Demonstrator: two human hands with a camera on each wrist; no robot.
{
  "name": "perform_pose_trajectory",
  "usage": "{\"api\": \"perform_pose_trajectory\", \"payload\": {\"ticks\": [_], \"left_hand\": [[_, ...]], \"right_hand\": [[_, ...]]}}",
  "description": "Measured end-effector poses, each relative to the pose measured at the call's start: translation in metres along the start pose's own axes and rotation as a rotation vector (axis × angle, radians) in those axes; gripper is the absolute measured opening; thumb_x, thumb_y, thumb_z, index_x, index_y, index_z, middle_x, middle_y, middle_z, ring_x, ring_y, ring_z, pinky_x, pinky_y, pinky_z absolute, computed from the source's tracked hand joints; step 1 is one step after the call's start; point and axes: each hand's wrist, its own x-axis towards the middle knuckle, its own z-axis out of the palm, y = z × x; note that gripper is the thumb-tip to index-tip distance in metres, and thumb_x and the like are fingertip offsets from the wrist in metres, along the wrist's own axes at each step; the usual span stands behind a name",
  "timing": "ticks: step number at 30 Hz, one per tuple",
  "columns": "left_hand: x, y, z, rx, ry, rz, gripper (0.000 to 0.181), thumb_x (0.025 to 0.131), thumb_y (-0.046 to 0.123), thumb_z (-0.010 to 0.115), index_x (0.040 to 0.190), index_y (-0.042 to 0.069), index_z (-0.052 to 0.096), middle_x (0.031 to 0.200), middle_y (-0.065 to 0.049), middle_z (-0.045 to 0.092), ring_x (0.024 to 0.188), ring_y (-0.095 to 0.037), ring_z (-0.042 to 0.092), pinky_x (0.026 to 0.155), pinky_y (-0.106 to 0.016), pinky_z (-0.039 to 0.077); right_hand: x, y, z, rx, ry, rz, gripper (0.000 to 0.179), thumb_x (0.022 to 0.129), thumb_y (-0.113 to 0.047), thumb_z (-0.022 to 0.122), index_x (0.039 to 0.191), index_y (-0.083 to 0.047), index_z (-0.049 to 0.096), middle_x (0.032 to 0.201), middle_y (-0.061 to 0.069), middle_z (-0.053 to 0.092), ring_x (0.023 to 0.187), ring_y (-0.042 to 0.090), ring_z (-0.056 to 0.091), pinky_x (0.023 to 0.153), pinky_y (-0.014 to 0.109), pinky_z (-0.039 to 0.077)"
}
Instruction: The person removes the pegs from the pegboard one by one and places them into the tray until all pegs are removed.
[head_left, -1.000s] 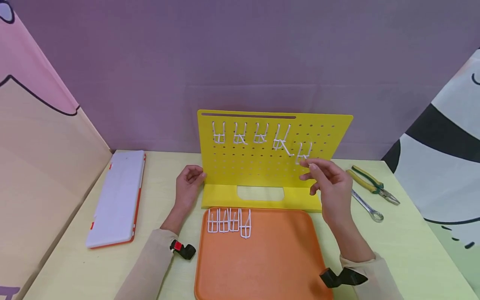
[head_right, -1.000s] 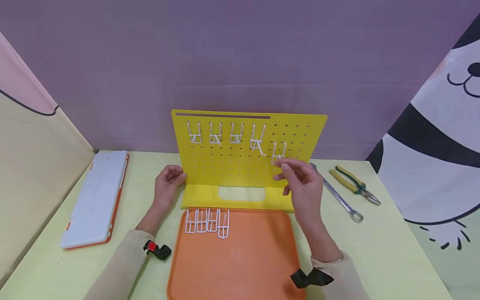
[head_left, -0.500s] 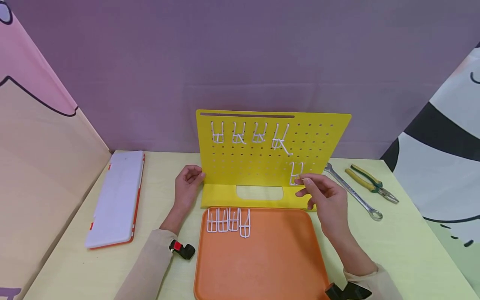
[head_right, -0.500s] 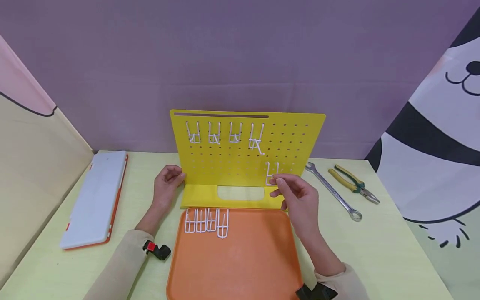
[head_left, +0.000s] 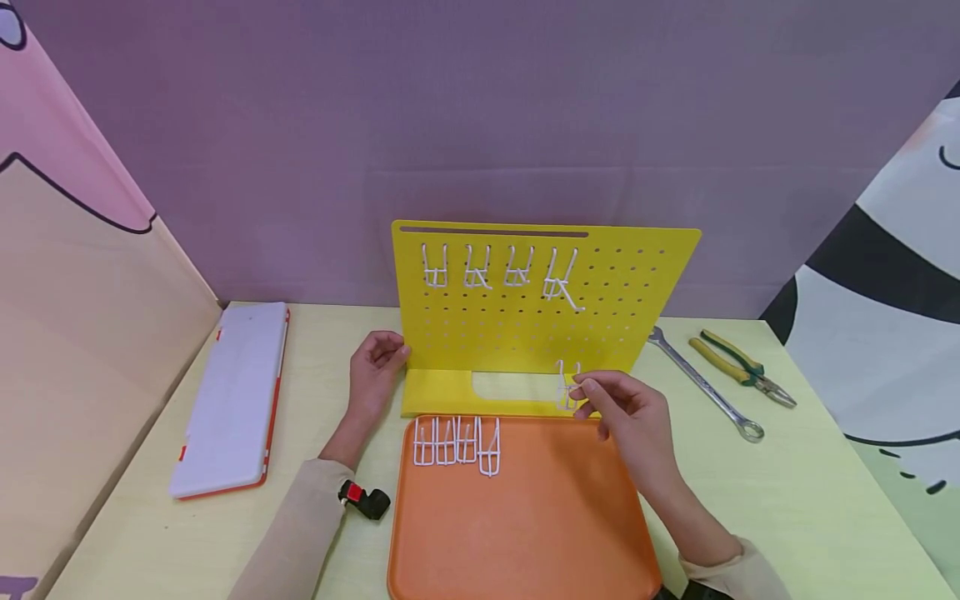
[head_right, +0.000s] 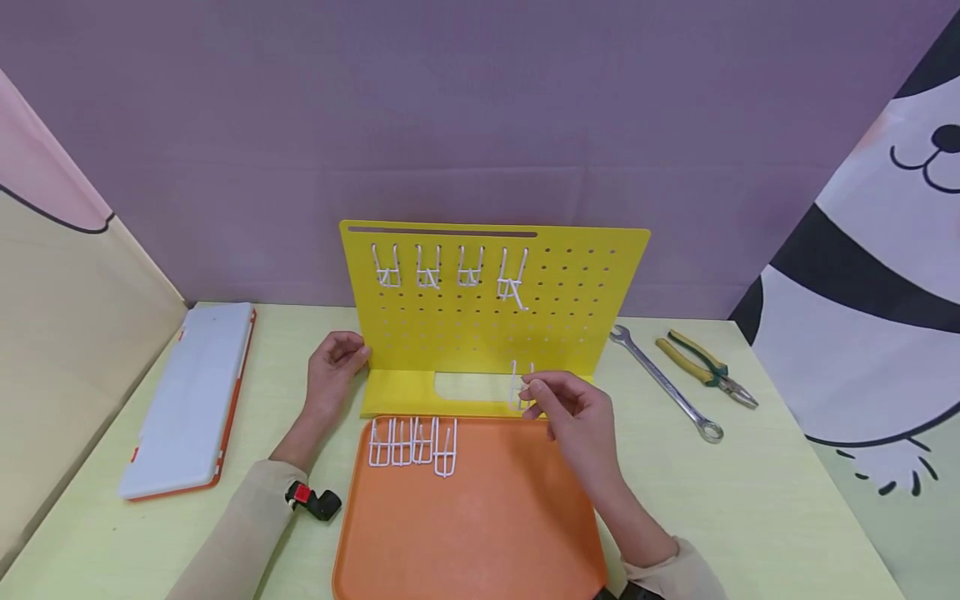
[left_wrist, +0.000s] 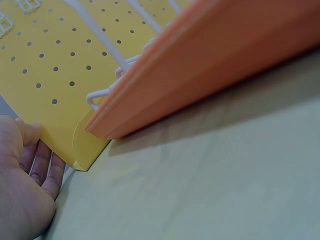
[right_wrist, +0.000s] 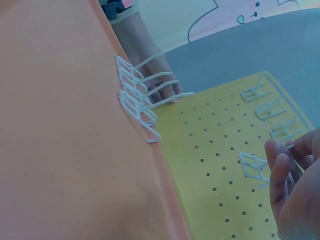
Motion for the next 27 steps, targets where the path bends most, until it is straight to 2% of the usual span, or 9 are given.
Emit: {"api": "perform_pose_trajectory", "payload": {"ticks": [4,16,23,27], "left_hand": [[0.0,0.0,0.0,0.004,0.0,-0.001,0.012,0.102,-0.011,0.072,0.108,-0.001,0.069,0.102,-0.01,0.072,0.089,-0.009,0.067,0.085,-0.016,0.057],[0.0,-0.002,0.0,-0.024,-0.001,0.005,0.011,0.101,-0.009,0.075,0.109,-0.005,0.067,0.102,-0.009,0.071,0.089,-0.009,0.067,0.085,-0.017,0.057],[0.0,-0.002,0.0,-0.011,-0.007,0.013,0.011,0.102,-0.011,0.072,0.109,-0.004,0.067,0.097,0.002,0.069,0.088,-0.009,0.067,0.084,-0.017,0.057],[0.0,-0.002,0.0,-0.013,-0.007,0.012,0.012,0.102,-0.011,0.072,0.108,-0.001,0.068,0.098,0.001,0.069,0.088,-0.009,0.067,0.084,-0.017,0.057]], "right_hand": [[-0.002,0.005,0.004,-0.013,-0.03,0.017,0.022,0.11,-0.01,0.07,0.119,0.009,0.077,0.09,0.0,0.08,0.072,0.014,0.076,0.053,0.022,0.052],[-0.008,0.014,0.016,-0.04,-0.112,0.071,0.02,0.11,-0.008,0.07,0.117,0.01,0.076,0.087,0.008,0.078,0.073,0.02,0.072,0.054,0.024,0.049],[-0.01,0.015,0.023,-0.048,-0.154,0.108,0.019,0.108,-0.007,0.072,0.116,0.01,0.077,0.09,0.015,0.077,0.073,0.018,0.071,0.054,0.026,0.048],[-0.01,0.017,0.027,-0.048,-0.198,0.12,0.018,0.107,-0.008,0.074,0.114,0.008,0.078,0.089,0.012,0.076,0.072,0.015,0.071,0.053,0.026,0.049]]}}
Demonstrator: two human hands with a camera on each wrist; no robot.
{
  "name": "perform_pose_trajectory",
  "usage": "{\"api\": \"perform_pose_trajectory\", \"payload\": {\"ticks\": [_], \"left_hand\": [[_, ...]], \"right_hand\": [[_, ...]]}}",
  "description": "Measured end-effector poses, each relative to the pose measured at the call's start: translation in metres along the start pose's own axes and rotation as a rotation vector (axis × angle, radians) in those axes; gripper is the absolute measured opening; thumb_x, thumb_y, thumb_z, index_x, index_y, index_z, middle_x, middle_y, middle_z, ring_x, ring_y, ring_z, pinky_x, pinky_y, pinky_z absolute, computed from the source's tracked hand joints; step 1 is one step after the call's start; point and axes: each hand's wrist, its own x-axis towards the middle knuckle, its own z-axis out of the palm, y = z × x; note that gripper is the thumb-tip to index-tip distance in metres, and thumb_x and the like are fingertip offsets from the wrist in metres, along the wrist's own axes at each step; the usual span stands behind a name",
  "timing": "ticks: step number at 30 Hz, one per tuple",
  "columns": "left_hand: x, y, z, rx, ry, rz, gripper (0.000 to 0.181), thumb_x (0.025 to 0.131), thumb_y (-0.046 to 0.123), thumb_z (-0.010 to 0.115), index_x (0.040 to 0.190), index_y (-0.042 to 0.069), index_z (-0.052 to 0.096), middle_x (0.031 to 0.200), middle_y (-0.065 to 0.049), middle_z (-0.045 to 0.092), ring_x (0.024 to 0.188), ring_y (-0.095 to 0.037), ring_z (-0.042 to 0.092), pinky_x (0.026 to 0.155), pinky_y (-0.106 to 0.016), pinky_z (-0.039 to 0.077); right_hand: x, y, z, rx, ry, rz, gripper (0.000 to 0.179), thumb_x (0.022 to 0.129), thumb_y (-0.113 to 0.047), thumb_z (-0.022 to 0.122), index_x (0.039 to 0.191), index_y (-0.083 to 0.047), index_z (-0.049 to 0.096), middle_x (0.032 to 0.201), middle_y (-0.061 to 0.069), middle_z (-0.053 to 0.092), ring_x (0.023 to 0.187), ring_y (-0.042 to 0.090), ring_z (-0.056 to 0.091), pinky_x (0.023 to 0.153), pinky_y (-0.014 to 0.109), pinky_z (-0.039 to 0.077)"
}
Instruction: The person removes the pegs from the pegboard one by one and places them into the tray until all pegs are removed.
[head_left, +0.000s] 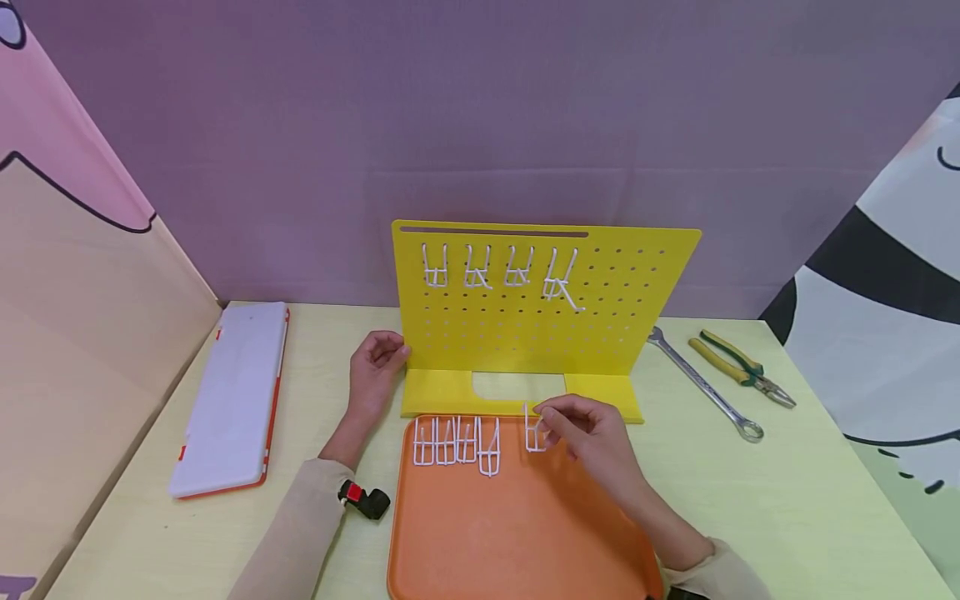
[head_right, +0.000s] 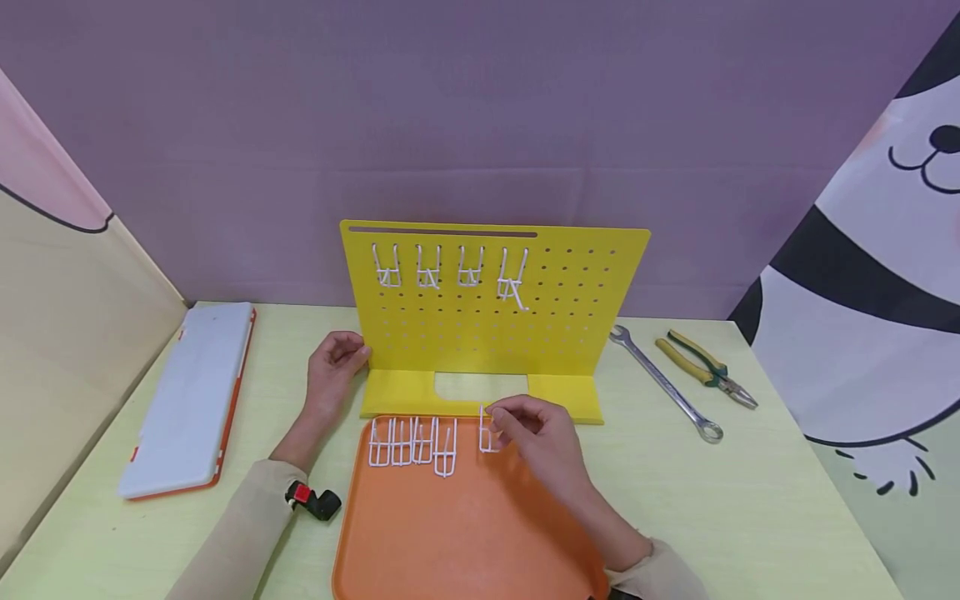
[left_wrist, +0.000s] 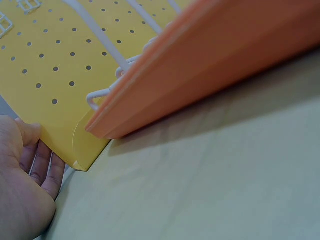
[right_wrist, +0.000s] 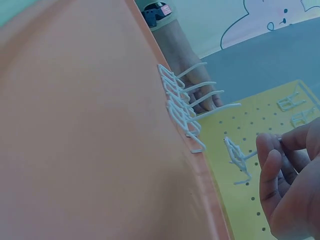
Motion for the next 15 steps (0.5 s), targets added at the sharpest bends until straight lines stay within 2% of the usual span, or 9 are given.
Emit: {"api": "perform_pose_trajectory", "payload": {"ticks": [3,6,9,15], "left_hand": [[0.001,-0.001,0.0,-0.001,0.002,0.0,0.012,0.101,-0.011,0.073,0.108,-0.003,0.068,0.1,-0.006,0.071,0.089,-0.009,0.067,0.084,-0.017,0.057],[0.001,0.0,0.0,0.004,-0.001,-0.003,0.012,0.102,-0.01,0.074,0.111,-0.007,0.067,0.102,-0.008,0.071,0.089,-0.009,0.067,0.085,-0.017,0.057],[0.0,0.001,0.001,0.003,-0.003,-0.005,0.012,0.102,-0.011,0.073,0.111,-0.007,0.066,0.099,-0.003,0.07,0.089,-0.009,0.067,0.085,-0.017,0.057],[0.002,-0.002,-0.001,-0.019,-0.004,0.006,0.017,0.101,-0.015,0.069,0.105,0.002,0.069,0.096,0.002,0.069,0.088,-0.008,0.066,0.083,-0.017,0.056]], "right_hand": [[0.001,0.003,0.002,-0.023,-0.039,0.009,0.017,0.106,-0.009,0.075,0.114,0.006,0.079,0.088,0.009,0.075,0.072,0.015,0.072,0.053,0.027,0.051],[0.002,0.005,0.004,-0.046,-0.066,0.029,0.016,0.106,-0.009,0.075,0.114,0.005,0.08,0.089,0.01,0.075,0.072,0.016,0.072,0.054,0.028,0.053],[0.004,0.006,0.006,-0.05,-0.091,0.045,0.018,0.106,-0.011,0.076,0.114,0.005,0.08,0.091,0.014,0.076,0.072,0.017,0.072,0.055,0.029,0.055],[0.006,0.007,0.011,-0.047,-0.14,0.044,0.02,0.106,-0.012,0.077,0.114,0.006,0.08,0.093,0.022,0.075,0.071,0.018,0.072,0.055,0.028,0.054]]}}
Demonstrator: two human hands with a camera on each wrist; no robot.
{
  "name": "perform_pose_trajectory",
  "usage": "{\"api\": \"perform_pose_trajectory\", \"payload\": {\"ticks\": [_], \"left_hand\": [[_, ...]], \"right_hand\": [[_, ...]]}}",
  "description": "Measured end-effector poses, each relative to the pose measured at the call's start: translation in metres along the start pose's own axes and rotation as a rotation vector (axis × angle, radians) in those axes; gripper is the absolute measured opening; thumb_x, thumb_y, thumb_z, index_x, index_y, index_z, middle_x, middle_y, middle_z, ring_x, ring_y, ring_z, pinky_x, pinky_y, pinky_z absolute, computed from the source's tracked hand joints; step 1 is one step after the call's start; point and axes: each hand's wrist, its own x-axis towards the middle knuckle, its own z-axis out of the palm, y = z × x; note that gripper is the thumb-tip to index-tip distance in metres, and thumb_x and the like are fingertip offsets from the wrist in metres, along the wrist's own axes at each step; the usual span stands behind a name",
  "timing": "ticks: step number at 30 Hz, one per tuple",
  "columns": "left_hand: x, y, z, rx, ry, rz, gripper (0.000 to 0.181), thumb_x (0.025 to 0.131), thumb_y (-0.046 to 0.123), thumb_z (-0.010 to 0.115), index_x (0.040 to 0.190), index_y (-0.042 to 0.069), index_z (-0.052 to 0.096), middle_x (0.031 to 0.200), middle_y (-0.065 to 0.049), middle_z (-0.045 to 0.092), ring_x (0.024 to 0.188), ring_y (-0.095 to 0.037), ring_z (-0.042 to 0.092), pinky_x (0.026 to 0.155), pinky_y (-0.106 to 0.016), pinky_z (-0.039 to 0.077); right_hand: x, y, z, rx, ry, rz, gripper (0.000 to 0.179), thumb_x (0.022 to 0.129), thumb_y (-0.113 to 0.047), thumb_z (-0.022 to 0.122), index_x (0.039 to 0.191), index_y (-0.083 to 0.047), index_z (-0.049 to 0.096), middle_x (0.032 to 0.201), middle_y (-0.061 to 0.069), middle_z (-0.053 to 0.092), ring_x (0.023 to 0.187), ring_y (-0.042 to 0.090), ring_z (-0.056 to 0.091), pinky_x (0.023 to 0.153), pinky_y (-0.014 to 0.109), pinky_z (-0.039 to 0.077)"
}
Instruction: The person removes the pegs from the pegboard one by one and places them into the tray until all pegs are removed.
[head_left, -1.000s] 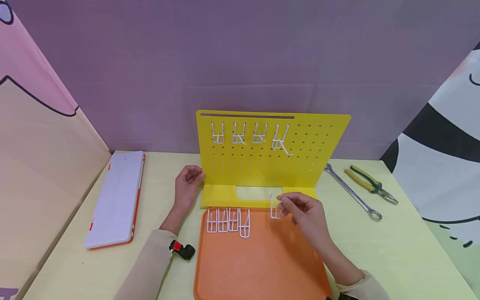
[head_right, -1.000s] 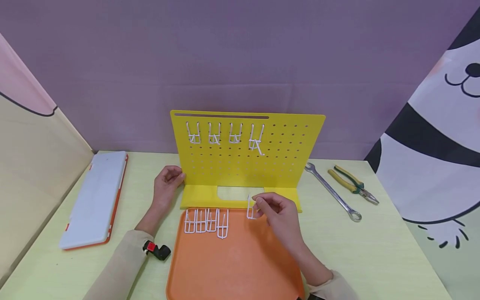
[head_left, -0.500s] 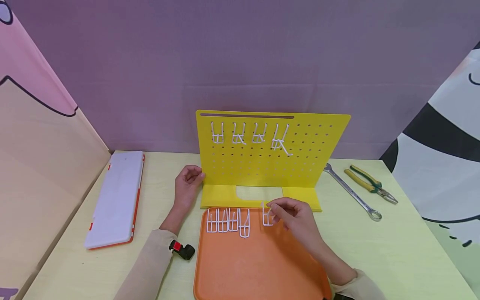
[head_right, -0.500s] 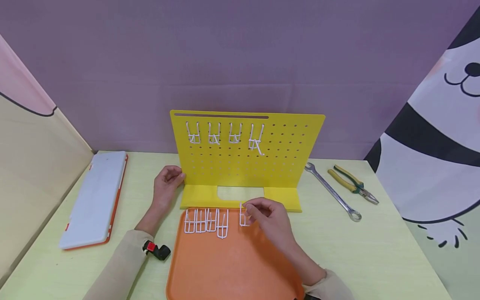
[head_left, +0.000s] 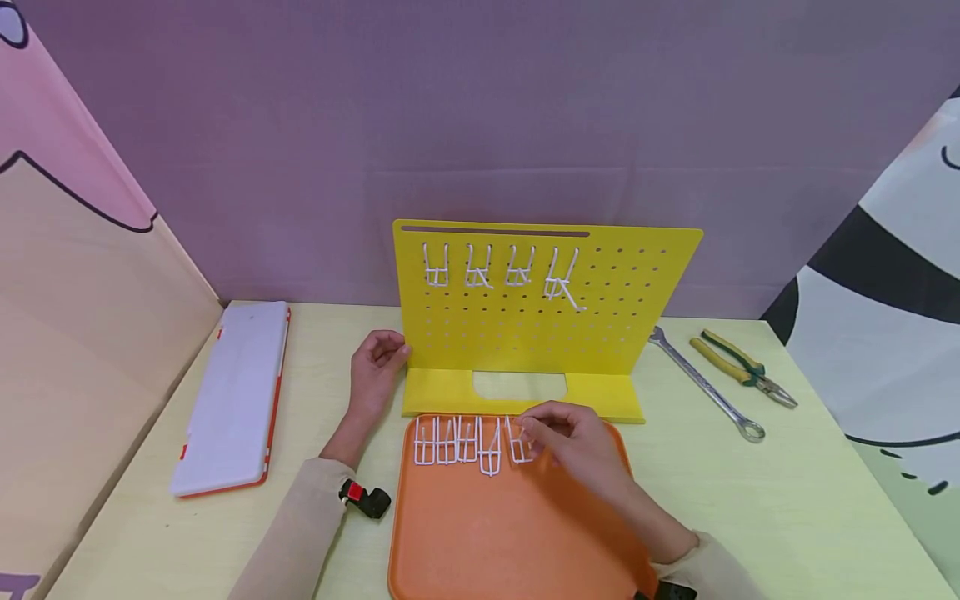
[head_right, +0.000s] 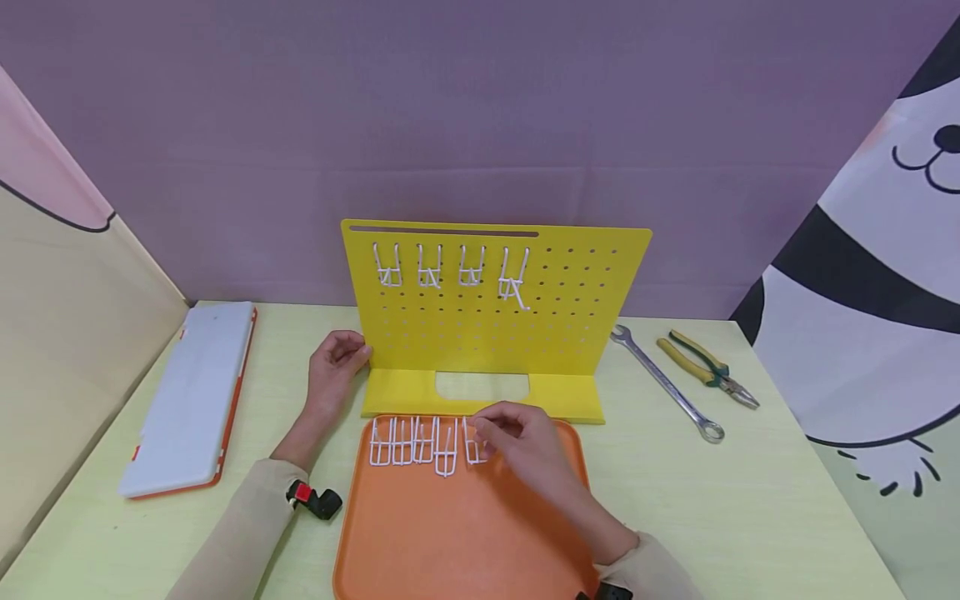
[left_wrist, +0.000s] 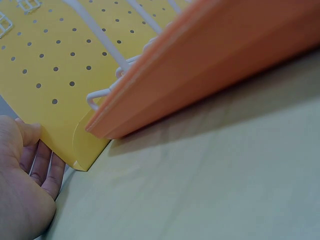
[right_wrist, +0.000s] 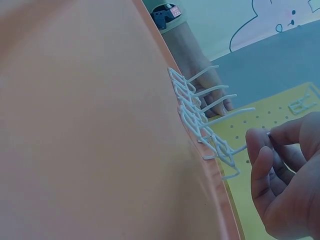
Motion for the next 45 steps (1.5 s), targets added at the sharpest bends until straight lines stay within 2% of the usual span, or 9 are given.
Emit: {"api": "perform_pose_trajectory", "payload": {"ticks": [8,23,29,41,45], "left_hand": [[-0.0012,0.0019,0.0004,0.001,0.0,-0.001,0.016,0.102,-0.014,0.07,0.105,0.002,0.069,0.096,0.001,0.069,0.088,-0.009,0.066,0.084,-0.017,0.056],[-0.0015,0.0025,-0.0003,0.03,0.008,-0.013,0.012,0.102,-0.011,0.072,0.109,-0.002,0.069,0.099,-0.003,0.07,0.09,-0.009,0.066,0.085,-0.017,0.056],[-0.0007,0.0019,0.0002,0.025,0.01,-0.021,0.013,0.102,-0.011,0.071,0.108,0.0,0.069,0.098,0.0,0.069,0.09,-0.009,0.066,0.085,-0.016,0.056],[-0.0011,0.0029,0.0012,0.029,0.014,-0.02,0.011,0.102,-0.011,0.072,0.109,-0.002,0.068,0.1,-0.005,0.069,0.09,-0.01,0.066,0.085,-0.016,0.056],[-0.0009,0.0027,0.0011,0.03,0.014,-0.023,0.012,0.102,-0.011,0.072,0.109,-0.002,0.068,0.098,-0.002,0.069,0.089,-0.01,0.066,0.085,-0.016,0.056]], "right_hand": [[0.0032,0.001,0.003,-0.012,-0.033,0.004,0.019,0.107,-0.011,0.075,0.114,0.006,0.079,0.091,0.023,0.074,0.072,0.025,0.072,0.056,0.029,0.056],[0.0077,0.0052,0.0056,-0.036,-0.101,0.041,0.02,0.108,-0.011,0.072,0.119,0.005,0.079,0.09,0.02,0.077,0.069,0.021,0.069,0.057,0.026,0.054],[0.0076,0.0071,0.0054,-0.035,-0.115,0.053,0.021,0.108,-0.01,0.072,0.12,0.006,0.078,0.087,0.016,0.076,0.069,0.02,0.068,0.057,0.025,0.053],[0.0053,0.0055,-0.0003,-0.036,-0.135,0.011,0.023,0.109,-0.012,0.072,0.123,0.005,0.077,0.091,0.018,0.076,0.074,0.023,0.071,0.058,0.027,0.056],[0.0048,0.0035,-0.0034,-0.031,-0.127,-0.018,0.022,0.109,-0.011,0.072,0.122,0.006,0.077,0.092,0.024,0.075,0.073,0.025,0.071,0.058,0.029,0.057]]}}
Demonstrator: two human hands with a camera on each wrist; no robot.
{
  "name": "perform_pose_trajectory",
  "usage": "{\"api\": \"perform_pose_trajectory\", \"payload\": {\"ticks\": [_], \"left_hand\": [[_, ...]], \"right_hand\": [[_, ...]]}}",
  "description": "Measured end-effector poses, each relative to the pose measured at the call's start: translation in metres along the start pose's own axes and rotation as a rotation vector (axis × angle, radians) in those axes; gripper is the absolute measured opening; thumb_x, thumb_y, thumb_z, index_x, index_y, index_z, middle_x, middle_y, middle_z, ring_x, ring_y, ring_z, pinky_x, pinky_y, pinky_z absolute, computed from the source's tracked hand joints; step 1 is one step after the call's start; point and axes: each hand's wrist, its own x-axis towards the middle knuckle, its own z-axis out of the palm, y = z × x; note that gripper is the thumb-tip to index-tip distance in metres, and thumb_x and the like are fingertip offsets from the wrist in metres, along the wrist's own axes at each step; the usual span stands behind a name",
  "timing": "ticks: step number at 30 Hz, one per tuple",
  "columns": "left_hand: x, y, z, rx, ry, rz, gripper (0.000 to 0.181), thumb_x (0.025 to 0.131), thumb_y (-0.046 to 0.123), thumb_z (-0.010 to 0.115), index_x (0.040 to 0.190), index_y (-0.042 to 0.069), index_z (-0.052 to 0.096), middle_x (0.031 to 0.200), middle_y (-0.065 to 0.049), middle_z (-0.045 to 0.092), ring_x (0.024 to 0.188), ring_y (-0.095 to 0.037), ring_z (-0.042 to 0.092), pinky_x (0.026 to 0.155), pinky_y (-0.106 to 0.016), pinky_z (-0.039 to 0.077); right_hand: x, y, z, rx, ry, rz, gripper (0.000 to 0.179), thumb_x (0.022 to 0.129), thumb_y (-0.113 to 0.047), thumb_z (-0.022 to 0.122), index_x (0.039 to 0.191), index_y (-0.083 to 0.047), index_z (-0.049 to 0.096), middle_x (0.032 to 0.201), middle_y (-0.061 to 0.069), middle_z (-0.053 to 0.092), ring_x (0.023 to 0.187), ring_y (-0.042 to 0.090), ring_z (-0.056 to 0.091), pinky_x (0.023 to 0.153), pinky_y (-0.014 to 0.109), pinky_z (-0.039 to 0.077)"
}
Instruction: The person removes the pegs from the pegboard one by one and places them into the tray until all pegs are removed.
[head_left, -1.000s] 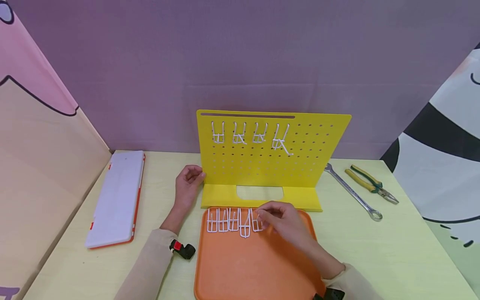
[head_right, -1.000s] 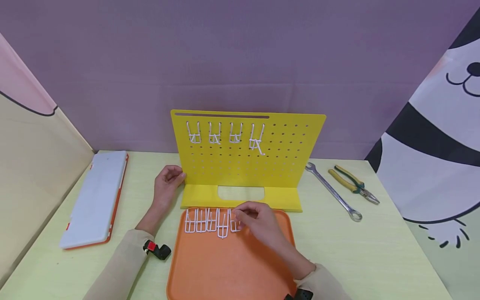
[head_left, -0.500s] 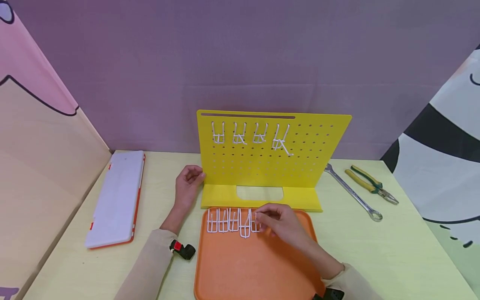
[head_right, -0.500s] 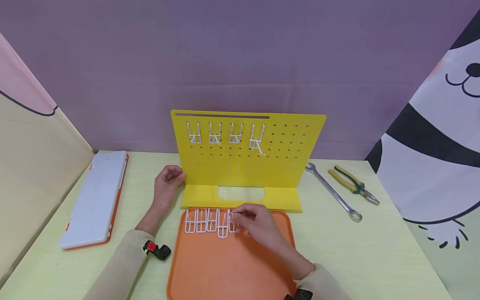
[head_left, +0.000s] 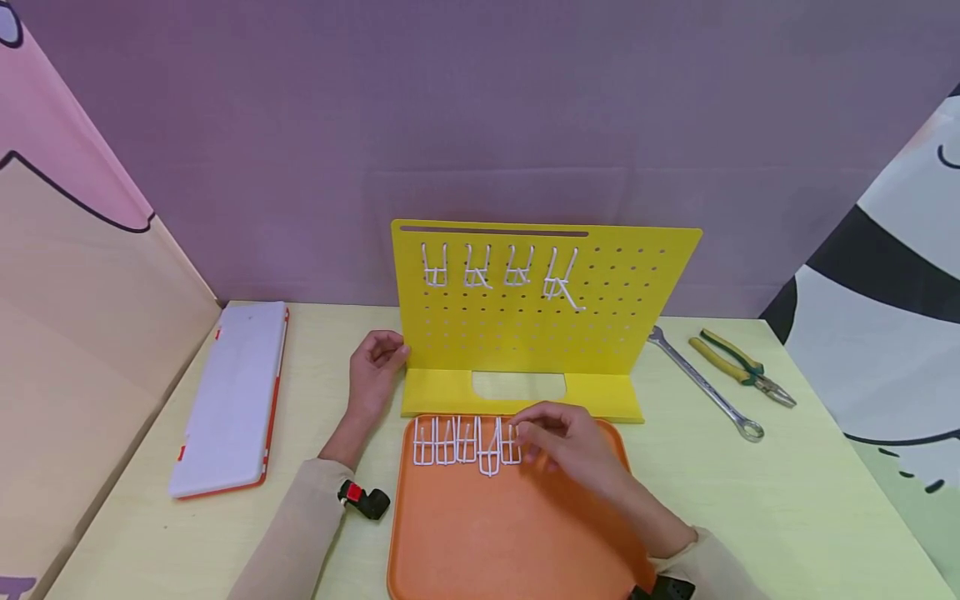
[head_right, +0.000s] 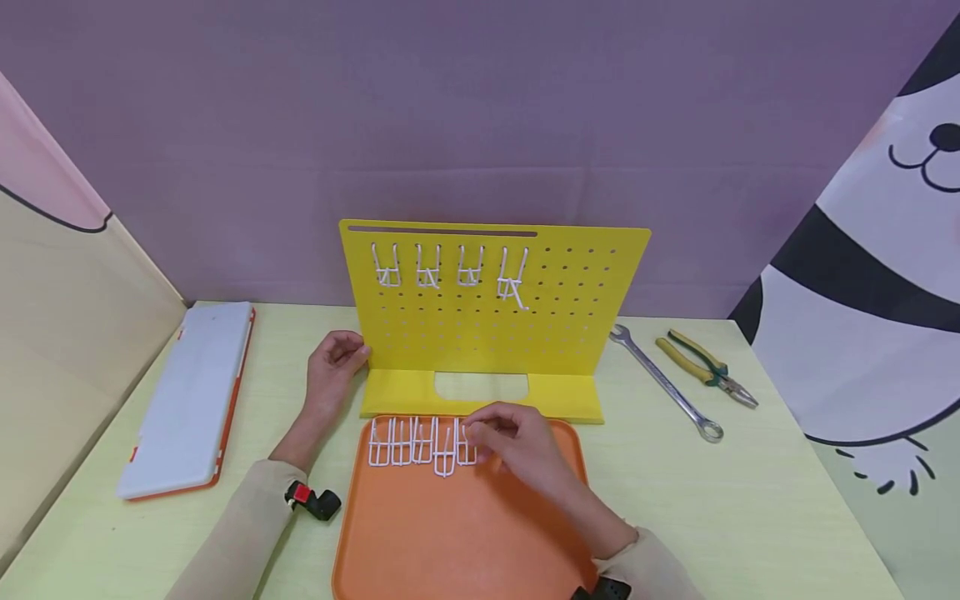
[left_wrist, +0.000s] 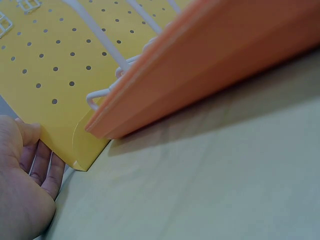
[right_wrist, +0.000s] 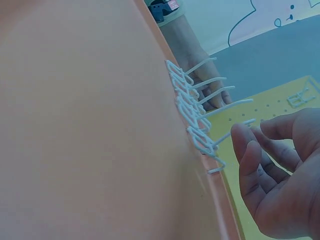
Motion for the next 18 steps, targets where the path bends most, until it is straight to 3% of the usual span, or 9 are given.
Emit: {"api": "perform_pose_trajectory", "payload": {"ticks": [12,18], "left_hand": [[0.0,-0.001,-0.001,-0.008,-0.008,0.023,0.014,0.101,-0.011,0.073,0.113,-0.009,0.066,0.098,0.003,0.069,0.09,-0.007,0.067,0.085,-0.017,0.056],[-0.001,0.0,-0.001,-0.007,-0.004,0.017,0.012,0.102,-0.012,0.072,0.111,-0.006,0.068,0.097,0.003,0.069,0.089,-0.007,0.066,0.084,-0.017,0.056]], "right_hand": [[-0.002,-0.014,-0.01,0.032,0.116,-0.004,0.023,0.108,-0.009,0.072,0.126,0.006,0.075,0.099,0.022,0.075,0.076,0.021,0.075,0.058,0.031,0.057],[-0.001,-0.026,-0.015,0.035,0.186,-0.041,0.019,0.109,-0.01,0.071,0.124,0.001,0.077,0.097,0.019,0.075,0.075,0.021,0.073,0.059,0.028,0.055]]}}
